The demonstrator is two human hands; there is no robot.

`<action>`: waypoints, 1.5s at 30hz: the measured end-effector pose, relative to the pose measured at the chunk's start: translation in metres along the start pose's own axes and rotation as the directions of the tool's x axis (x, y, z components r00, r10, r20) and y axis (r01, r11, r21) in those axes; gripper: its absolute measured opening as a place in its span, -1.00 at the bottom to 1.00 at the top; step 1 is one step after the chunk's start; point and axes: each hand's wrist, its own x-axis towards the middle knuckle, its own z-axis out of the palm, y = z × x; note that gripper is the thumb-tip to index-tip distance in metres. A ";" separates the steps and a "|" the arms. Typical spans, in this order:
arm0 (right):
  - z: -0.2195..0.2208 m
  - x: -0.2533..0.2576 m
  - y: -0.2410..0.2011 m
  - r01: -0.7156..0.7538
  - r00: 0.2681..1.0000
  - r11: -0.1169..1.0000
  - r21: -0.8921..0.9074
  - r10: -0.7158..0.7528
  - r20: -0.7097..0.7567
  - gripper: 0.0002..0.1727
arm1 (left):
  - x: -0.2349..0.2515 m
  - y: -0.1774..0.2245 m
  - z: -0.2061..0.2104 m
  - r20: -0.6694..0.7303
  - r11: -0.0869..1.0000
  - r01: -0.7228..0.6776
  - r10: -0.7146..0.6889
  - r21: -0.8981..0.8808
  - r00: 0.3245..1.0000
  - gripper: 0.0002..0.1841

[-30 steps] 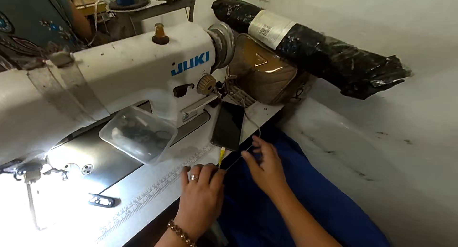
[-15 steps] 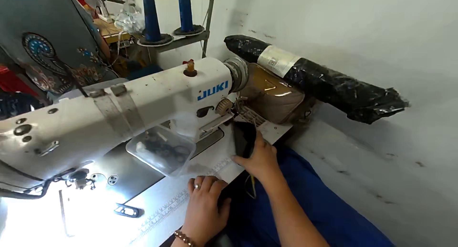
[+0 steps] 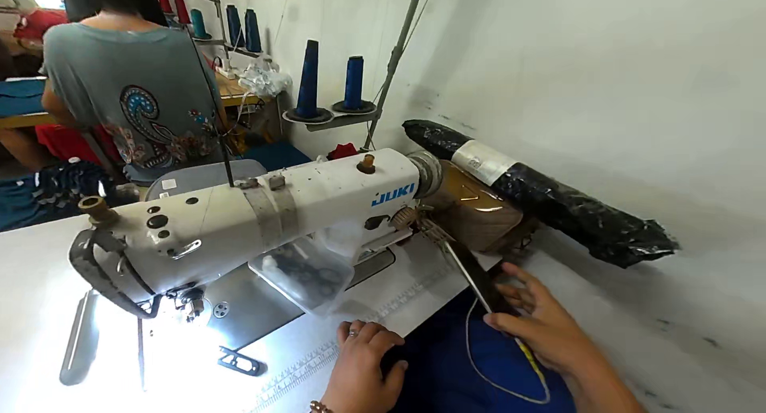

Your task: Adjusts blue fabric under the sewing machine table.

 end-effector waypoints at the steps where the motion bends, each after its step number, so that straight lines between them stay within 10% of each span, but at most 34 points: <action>1: -0.009 -0.001 -0.002 0.043 0.999 0.996 -0.083 -0.045 -0.029 0.26 | 0.000 0.000 0.000 0.007 1.000 -0.001 0.001 0.003 1.000 -0.72; 10: -0.034 -0.007 -0.009 0.319 0.936 0.797 -0.513 -0.348 0.041 0.37 | -0.001 0.001 -0.002 -0.012 1.000 -0.001 0.001 -0.031 1.000 -0.70; 16: 0.008 -0.016 0.003 0.537 0.820 0.804 -0.255 -0.425 0.384 0.31 | -0.012 0.003 -0.010 -0.177 0.957 -0.046 -0.005 -0.285 0.984 -0.64; 23: 0.060 0.022 -0.015 0.569 0.646 0.788 -0.236 -0.250 0.721 0.27 | -0.032 -0.009 -0.040 -0.426 0.983 0.138 -0.177 -0.121 0.887 -0.47; 34: 0.107 0.064 -0.048 0.769 0.531 0.573 -0.283 -0.325 0.783 0.13 | -0.039 -0.004 -0.041 -0.452 0.996 0.072 -0.039 0.056 0.891 -0.53; 39: 0.071 0.042 -0.036 0.709 0.687 0.632 -0.312 -0.521 0.506 -0.37 | -0.046 0.021 -0.015 -0.134 0.967 -0.211 0.230 0.143 0.964 -0.81; 41: 0.048 0.017 -0.022 0.649 0.746 0.706 -0.282 -0.520 0.416 -0.59 | -0.048 0.025 -0.002 0.169 0.984 -0.131 0.110 0.117 0.979 -0.73; 45: 0.039 -0.053 0.034 0.436 0.807 0.875 -0.208 -0.279 0.521 -0.52 | -0.029 0.019 0.024 0.629 0.892 0.433 -0.411 0.128 0.660 -0.26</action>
